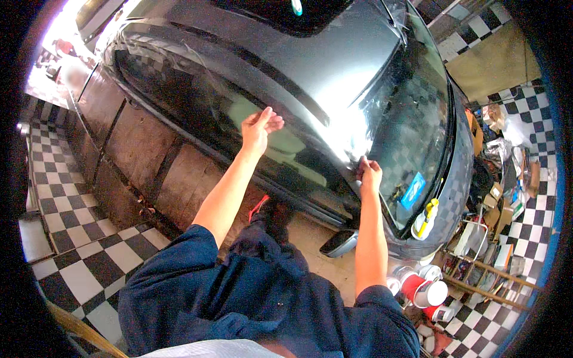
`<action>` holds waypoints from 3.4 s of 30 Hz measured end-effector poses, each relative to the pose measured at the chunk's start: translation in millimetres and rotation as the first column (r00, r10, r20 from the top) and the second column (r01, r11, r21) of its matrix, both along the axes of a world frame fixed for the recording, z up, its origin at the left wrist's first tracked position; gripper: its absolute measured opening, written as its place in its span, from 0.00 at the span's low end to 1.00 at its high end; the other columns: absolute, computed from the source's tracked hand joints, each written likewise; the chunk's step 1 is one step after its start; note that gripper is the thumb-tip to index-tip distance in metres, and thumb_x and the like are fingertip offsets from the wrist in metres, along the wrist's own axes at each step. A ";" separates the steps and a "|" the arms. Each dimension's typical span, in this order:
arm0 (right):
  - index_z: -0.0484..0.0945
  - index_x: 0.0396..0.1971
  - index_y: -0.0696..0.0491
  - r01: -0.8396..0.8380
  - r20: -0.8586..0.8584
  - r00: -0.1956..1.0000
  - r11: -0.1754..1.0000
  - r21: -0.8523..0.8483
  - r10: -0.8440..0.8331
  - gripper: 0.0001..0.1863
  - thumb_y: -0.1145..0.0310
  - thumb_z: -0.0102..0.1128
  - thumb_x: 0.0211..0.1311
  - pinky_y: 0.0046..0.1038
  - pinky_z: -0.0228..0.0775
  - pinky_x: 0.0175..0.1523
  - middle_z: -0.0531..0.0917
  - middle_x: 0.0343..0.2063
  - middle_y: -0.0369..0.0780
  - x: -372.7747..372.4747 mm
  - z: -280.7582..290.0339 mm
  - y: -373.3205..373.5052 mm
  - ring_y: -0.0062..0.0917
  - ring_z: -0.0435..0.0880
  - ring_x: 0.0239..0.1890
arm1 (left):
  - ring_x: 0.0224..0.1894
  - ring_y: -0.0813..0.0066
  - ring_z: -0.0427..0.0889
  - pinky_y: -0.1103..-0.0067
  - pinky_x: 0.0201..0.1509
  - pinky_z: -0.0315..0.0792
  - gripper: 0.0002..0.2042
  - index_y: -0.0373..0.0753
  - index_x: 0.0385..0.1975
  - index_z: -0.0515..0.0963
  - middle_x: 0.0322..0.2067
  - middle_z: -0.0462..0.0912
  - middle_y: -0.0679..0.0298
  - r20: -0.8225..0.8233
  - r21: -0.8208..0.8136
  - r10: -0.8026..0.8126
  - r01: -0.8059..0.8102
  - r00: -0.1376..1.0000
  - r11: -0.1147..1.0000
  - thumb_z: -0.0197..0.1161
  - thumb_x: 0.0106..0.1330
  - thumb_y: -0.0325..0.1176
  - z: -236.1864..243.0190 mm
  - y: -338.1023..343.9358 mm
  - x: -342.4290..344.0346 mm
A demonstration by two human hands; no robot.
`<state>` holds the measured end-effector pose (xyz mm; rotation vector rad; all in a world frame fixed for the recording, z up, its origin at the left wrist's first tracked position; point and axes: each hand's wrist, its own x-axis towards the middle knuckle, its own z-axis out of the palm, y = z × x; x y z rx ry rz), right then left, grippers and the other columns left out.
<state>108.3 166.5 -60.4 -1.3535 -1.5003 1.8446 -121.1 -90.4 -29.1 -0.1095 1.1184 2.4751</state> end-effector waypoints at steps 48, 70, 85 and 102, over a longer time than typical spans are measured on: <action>0.64 0.60 0.40 -0.339 0.568 0.605 -0.465 0.818 0.558 0.23 0.62 0.49 0.64 0.39 0.69 0.48 0.78 0.45 0.50 -591.2 198.9 -50.9 0.41 0.78 0.46 | 0.68 0.58 0.49 0.68 0.70 0.40 0.25 0.35 0.61 0.61 0.64 0.57 0.54 -0.904 -0.426 -0.073 -0.902 0.422 0.065 0.36 0.71 0.45 24.5 -116.4 -301.1; 0.73 0.53 0.39 -0.835 0.984 -0.093 -0.551 0.007 0.153 0.24 0.71 0.53 0.54 0.39 0.70 0.41 0.77 0.30 0.45 -245.7 258.2 24.6 0.39 0.77 0.36 | 0.69 0.61 0.47 0.68 0.71 0.40 0.24 0.38 0.63 0.59 0.66 0.54 0.59 -0.900 -0.434 -0.069 -0.899 0.430 0.060 0.37 0.72 0.43 23.6 -114.7 -296.7; 0.69 0.55 0.37 -0.412 0.924 0.249 -0.831 0.374 0.292 0.24 0.70 0.50 0.57 0.38 0.73 0.38 0.74 0.31 0.44 -443.2 217.4 -110.0 0.39 0.79 0.34 | 0.70 0.63 0.47 0.68 0.71 0.39 0.24 0.40 0.63 0.60 0.66 0.55 0.61 -0.912 -0.410 -0.069 -0.907 0.404 0.096 0.35 0.72 0.45 25.1 -120.2 -296.0; 0.68 0.58 0.38 -0.487 0.910 0.334 -0.783 0.388 0.244 0.22 0.67 0.50 0.63 0.35 0.69 0.47 0.76 0.34 0.44 -531.0 279.3 -86.3 0.34 0.77 0.39 | 0.69 0.61 0.48 0.67 0.71 0.40 0.24 0.41 0.63 0.58 0.66 0.54 0.61 -0.885 -0.464 -0.078 -0.883 0.459 0.073 0.34 0.72 0.45 25.0 -118.6 -297.7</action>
